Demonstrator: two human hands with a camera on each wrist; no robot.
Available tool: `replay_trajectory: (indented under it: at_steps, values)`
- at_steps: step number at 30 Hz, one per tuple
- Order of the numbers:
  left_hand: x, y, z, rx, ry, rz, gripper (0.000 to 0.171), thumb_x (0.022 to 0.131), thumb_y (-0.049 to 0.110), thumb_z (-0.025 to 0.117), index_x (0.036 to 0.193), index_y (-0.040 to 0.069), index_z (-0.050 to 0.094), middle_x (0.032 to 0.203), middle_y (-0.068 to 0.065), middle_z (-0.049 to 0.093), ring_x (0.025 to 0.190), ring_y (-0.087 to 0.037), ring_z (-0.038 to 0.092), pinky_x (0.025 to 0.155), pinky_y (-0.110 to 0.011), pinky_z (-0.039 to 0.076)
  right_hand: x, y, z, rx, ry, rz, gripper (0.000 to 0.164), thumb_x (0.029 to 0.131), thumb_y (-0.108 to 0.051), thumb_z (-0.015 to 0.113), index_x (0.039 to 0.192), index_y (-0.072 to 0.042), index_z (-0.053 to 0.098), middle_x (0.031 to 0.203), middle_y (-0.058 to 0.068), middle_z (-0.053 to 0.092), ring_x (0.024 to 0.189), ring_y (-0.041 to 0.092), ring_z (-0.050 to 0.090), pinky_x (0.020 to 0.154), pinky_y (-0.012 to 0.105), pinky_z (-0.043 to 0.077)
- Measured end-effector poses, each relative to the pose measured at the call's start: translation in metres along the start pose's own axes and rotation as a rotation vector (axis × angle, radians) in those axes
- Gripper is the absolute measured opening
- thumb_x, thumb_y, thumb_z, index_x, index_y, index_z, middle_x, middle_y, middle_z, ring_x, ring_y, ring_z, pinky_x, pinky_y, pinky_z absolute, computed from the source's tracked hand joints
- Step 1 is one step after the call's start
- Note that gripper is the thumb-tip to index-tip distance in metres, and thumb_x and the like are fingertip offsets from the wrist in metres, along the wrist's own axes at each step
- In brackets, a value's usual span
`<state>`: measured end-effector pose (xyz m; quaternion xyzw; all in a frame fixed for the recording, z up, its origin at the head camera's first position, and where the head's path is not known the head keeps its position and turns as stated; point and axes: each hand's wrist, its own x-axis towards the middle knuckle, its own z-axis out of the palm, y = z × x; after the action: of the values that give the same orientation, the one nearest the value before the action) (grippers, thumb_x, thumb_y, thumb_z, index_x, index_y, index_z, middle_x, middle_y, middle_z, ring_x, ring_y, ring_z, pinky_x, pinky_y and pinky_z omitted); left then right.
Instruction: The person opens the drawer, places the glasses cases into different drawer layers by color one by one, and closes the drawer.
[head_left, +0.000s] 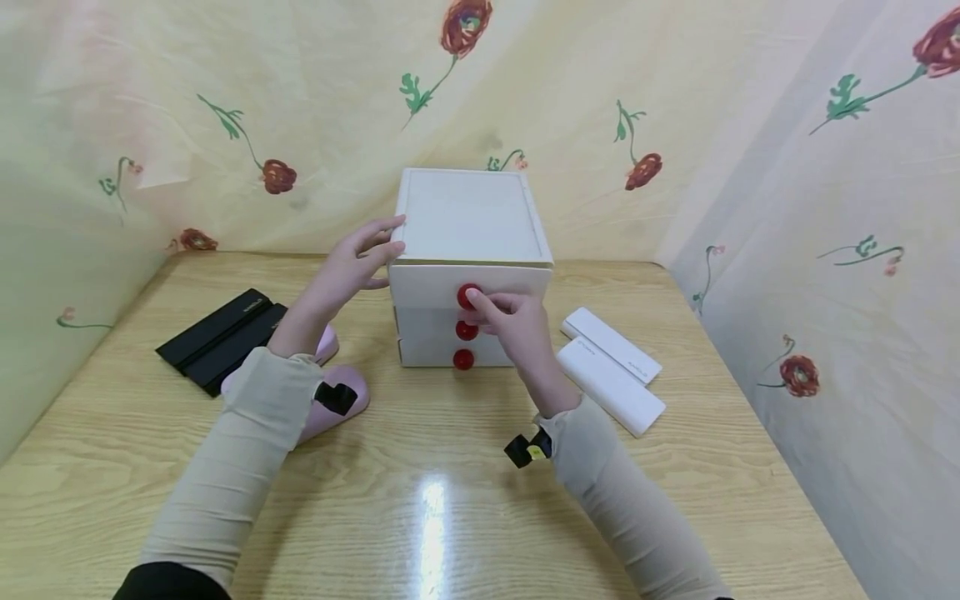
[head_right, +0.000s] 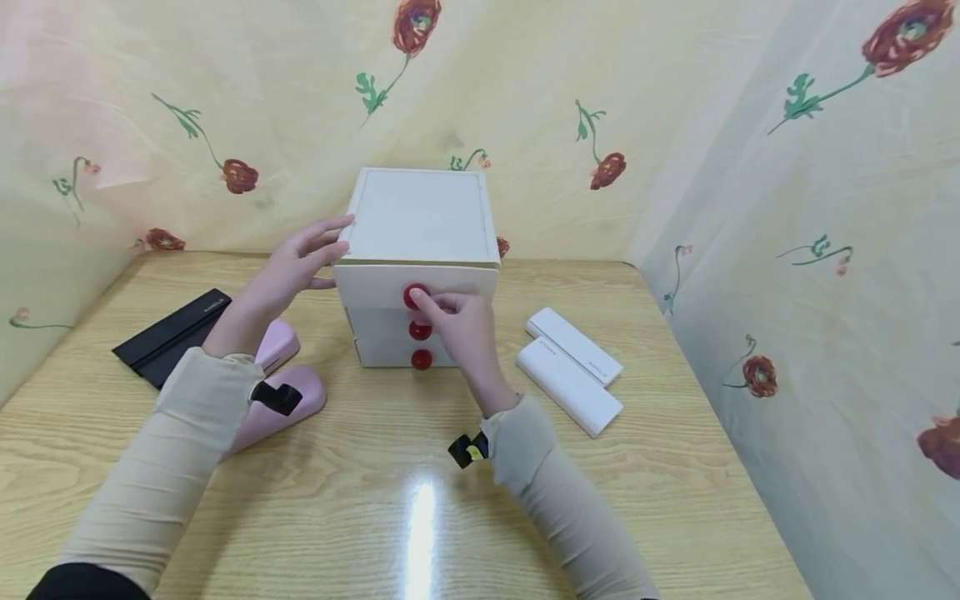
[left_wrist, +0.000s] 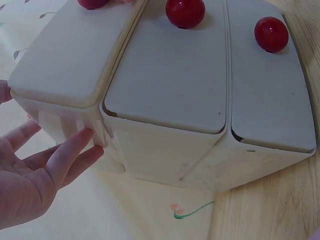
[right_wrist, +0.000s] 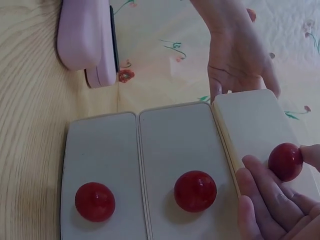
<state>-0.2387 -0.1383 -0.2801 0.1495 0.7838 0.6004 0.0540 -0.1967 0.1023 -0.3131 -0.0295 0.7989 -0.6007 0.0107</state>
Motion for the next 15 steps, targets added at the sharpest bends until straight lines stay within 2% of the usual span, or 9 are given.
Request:
replay_trajectory:
  at_steps: [10,15]
  values:
    - [0.004,-0.005,-0.002,0.025,-0.013,-0.024,0.058,0.097,0.037,0.057,0.150,0.031,0.035,0.159,-0.008,0.027,0.140,-0.032,0.038,0.103,-0.052,0.047,-0.014,0.001,0.001,-0.141,0.052,-0.084,0.035,0.091,-0.040,0.066,0.099,-0.007,0.076,0.087,0.010,0.077,0.094,0.018,0.071,0.094,0.039,0.051]
    - [0.004,-0.007,-0.003,0.031,-0.008,-0.022,0.058,0.096,0.038,0.058,0.149,0.031,0.036,0.158,-0.008,0.028,0.140,-0.033,0.039,0.102,-0.053,0.047,-0.022,0.002,0.001,-0.175,0.057,-0.119,0.033,0.090,-0.037,0.067,0.094,-0.006,0.077,0.084,0.009,0.077,0.090,0.017,0.072,0.084,0.033,0.052]
